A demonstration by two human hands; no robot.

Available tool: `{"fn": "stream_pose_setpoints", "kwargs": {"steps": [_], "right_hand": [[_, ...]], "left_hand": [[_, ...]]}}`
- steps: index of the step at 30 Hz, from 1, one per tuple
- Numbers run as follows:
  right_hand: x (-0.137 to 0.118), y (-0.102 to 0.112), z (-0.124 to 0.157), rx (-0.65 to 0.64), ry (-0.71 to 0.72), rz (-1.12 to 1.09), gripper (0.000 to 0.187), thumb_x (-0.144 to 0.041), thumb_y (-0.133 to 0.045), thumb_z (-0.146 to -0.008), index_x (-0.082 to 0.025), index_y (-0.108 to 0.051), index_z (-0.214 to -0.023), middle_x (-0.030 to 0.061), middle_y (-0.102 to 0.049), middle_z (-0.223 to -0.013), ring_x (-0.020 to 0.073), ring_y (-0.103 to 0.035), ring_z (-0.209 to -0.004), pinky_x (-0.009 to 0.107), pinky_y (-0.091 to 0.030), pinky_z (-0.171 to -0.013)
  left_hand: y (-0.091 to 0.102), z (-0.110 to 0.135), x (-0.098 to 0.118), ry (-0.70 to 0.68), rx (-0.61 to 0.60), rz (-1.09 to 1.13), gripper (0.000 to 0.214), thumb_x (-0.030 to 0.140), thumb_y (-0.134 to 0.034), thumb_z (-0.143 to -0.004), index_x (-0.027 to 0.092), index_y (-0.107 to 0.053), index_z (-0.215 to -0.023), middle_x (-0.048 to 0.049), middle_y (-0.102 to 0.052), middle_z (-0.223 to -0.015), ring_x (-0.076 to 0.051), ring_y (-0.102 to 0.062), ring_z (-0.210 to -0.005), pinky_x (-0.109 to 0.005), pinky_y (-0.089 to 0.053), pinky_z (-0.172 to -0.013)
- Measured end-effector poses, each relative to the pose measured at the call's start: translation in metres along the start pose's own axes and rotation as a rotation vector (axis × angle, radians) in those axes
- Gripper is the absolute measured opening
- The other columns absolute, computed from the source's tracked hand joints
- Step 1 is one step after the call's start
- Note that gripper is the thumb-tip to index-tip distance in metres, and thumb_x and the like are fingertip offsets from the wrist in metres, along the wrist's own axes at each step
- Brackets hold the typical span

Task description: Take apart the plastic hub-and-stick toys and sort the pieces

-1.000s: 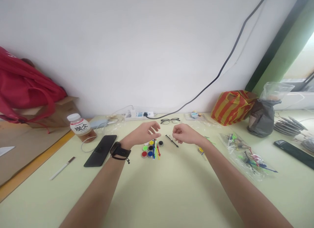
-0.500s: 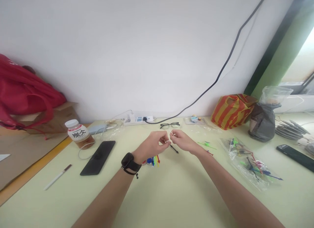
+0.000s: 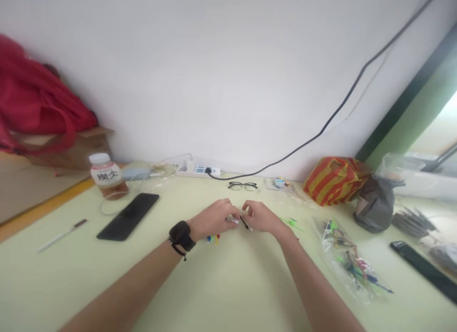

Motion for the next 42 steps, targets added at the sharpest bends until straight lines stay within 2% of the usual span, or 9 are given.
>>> {"fn": "stream_pose_setpoints", "kwargs": {"steps": [4, 9, 14, 18, 21, 25, 28, 34, 42], "right_hand": [[-0.002, 0.000, -0.002, -0.037, 0.034, 0.020, 0.023, -0.024, -0.061, -0.089, -0.021, -0.065, -0.111, 0.0040, -0.072, -0.096, 0.0153, -0.065, -0.078, 0.023, -0.043, -0.065], [-0.017, 0.002, 0.001, 0.008, 0.141, 0.052, 0.025, -0.016, -0.060, -0.086, -0.022, -0.069, -0.108, 0.0069, -0.069, -0.107, 0.0180, -0.064, -0.093, 0.024, -0.046, -0.075], [-0.023, -0.007, 0.004, -0.042, 0.151, 0.026, 0.022, -0.007, -0.058, -0.081, -0.019, -0.070, -0.094, 0.0044, -0.070, -0.090, 0.0156, -0.062, -0.077, 0.024, -0.044, -0.067], [-0.016, -0.003, 0.004, -0.092, 0.105, -0.016, 0.020, -0.009, -0.061, -0.080, -0.020, -0.070, -0.095, 0.0031, -0.071, -0.089, 0.0148, -0.061, -0.073, 0.024, -0.044, -0.064], [-0.004, 0.019, 0.010, -0.100, 0.073, -0.015, 0.014, -0.016, -0.062, -0.083, -0.020, -0.070, -0.094, 0.0038, -0.072, -0.094, 0.0152, -0.063, -0.075, 0.024, -0.046, -0.065], [0.033, 0.054, 0.026, -0.130, -0.084, 0.109, 0.012, -0.017, -0.068, -0.077, -0.020, -0.070, -0.089, 0.0053, -0.072, -0.098, 0.0166, -0.064, -0.077, 0.025, -0.044, -0.062], [0.061, 0.066, 0.037, -0.178, -0.217, 0.182, 0.017, -0.019, -0.075, -0.069, -0.021, -0.070, -0.085, 0.0043, -0.071, -0.096, 0.0182, -0.064, -0.077, 0.025, -0.041, -0.056], [0.082, 0.061, 0.044, -0.242, -0.383, 0.133, 0.025, -0.024, -0.081, -0.063, -0.021, -0.064, -0.080, 0.0021, -0.070, -0.079, 0.0186, -0.066, -0.068, 0.027, -0.041, -0.054], [0.064, 0.054, 0.045, -0.368, -0.208, 0.182, 0.024, -0.018, -0.077, -0.056, -0.023, -0.074, -0.079, 0.0003, -0.069, -0.085, 0.0155, -0.061, -0.067, 0.026, -0.037, -0.054]], "left_hand": [[-0.001, 0.001, -0.007, 0.054, 0.010, 0.100, 0.017, 0.033, -0.068, -0.083, 0.027, -0.081, -0.093, -0.0086, -0.068, -0.100, -0.029, -0.065, -0.106, -0.036, -0.050, -0.093], [-0.003, 0.001, -0.007, 0.014, 0.027, 0.122, 0.016, 0.030, -0.068, -0.083, 0.028, -0.081, -0.091, -0.0081, -0.071, -0.098, -0.030, -0.063, -0.110, -0.037, -0.049, -0.096], [0.002, 0.003, -0.001, -0.034, 0.029, 0.040, 0.019, 0.029, -0.068, -0.084, 0.028, -0.079, -0.099, -0.0067, -0.074, -0.099, -0.030, -0.061, -0.109, -0.038, -0.046, -0.096], [0.016, 0.006, -0.005, 0.005, 0.029, -0.080, 0.026, 0.036, -0.073, -0.081, 0.026, -0.077, -0.105, -0.0074, -0.074, -0.103, -0.031, -0.060, -0.106, -0.039, -0.045, -0.095], [0.020, 0.007, -0.011, 0.048, -0.018, -0.129, 0.022, 0.031, -0.075, -0.078, 0.026, -0.076, -0.099, -0.0068, -0.073, -0.098, -0.030, -0.060, -0.103, -0.038, -0.046, -0.089], [0.015, 0.006, -0.015, 0.070, -0.067, -0.082, 0.020, 0.024, -0.069, -0.081, 0.027, -0.076, -0.100, -0.0051, -0.071, -0.096, -0.027, -0.062, -0.098, -0.034, -0.045, -0.081], [0.010, 0.005, -0.008, 0.028, -0.065, -0.067, 0.022, 0.028, -0.067, -0.086, 0.028, -0.076, -0.105, -0.0044, -0.071, -0.100, -0.027, -0.062, -0.101, -0.034, -0.045, -0.083], [0.007, 0.005, 0.003, -0.084, -0.068, -0.101, 0.018, 0.028, -0.066, -0.089, 0.028, -0.081, -0.098, -0.0059, -0.073, -0.104, -0.027, -0.060, -0.104, -0.036, -0.045, -0.088], [0.022, 0.009, -0.014, -0.024, -0.059, -0.092, 0.026, 0.035, -0.067, -0.089, 0.029, -0.077, -0.112, -0.0060, -0.071, -0.111, -0.029, -0.059, -0.111, -0.036, -0.046, -0.088]]}}
Point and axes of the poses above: each hand's wrist, its own z-axis away from the middle knuckle, its own y-axis out of the back of the hand, x = y × z, the point moved 8 cm from there along -z, towards the middle knuckle
